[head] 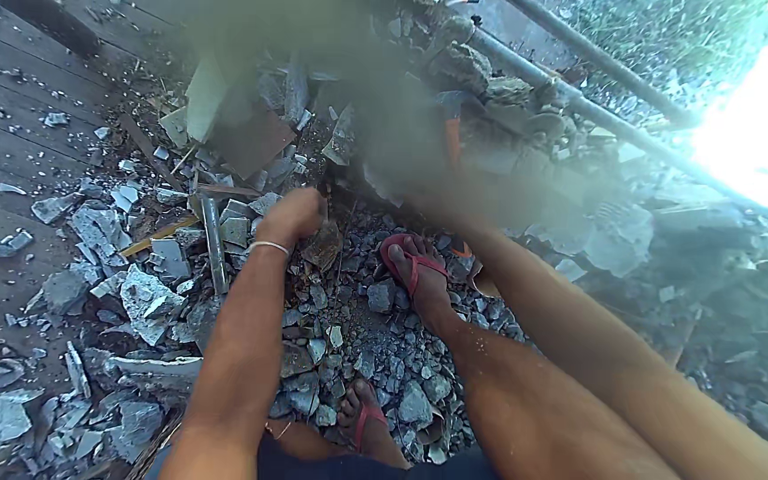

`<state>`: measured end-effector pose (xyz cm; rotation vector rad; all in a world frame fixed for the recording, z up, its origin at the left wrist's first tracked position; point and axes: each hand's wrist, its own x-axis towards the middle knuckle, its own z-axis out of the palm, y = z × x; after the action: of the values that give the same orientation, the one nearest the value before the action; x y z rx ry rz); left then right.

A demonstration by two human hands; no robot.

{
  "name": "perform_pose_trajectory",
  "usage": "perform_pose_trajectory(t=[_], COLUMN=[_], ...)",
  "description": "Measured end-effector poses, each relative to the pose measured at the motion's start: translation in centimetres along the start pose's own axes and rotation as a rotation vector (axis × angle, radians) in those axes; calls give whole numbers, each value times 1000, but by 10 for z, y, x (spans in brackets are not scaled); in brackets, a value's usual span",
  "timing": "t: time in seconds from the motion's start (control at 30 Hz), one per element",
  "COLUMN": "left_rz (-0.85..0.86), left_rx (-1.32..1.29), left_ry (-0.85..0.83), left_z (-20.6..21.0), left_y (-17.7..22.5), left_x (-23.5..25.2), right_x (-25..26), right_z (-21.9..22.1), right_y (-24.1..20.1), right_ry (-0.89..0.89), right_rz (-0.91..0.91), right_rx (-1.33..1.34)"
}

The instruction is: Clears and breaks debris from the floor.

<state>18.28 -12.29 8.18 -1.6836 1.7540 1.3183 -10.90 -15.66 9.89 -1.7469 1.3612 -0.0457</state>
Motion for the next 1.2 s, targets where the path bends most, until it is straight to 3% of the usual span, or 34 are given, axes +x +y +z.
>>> perform_pose_trajectory(t=[0.1,0.27,0.4,0.5,0.7,0.83,0.93,1.13,1.2], left_rz=[40,-145,-259,-317,-517,-516,-434,-315,-333], left_rx=[6,-249,-674,-672,-747,-812,-980,-1476,-1536], left_ry=[-50,367,408,513,506,551,762,1371,1391], left_z=[-18,20,56,62,54,59,64,51,53], left_y=[-6,19,32,49,60,64,59,22,25], left_x=[-6,7,31,42,56,58,45,-13,-28], right_x=[3,7,6,5,2,1,1,-3,-5], right_z=[3,17,26,34,38,39,38,39,39], right_y=[10,10,9,15,22,17,18,24,22], right_ry=[74,110,60,19,-6,-27,-22,3,-11], right_rz=[-32,-131,-124,-115,-92,-71,-71,-84,-96], right_rx=[-11,3,29,-4,-13,-15,2,21,31])
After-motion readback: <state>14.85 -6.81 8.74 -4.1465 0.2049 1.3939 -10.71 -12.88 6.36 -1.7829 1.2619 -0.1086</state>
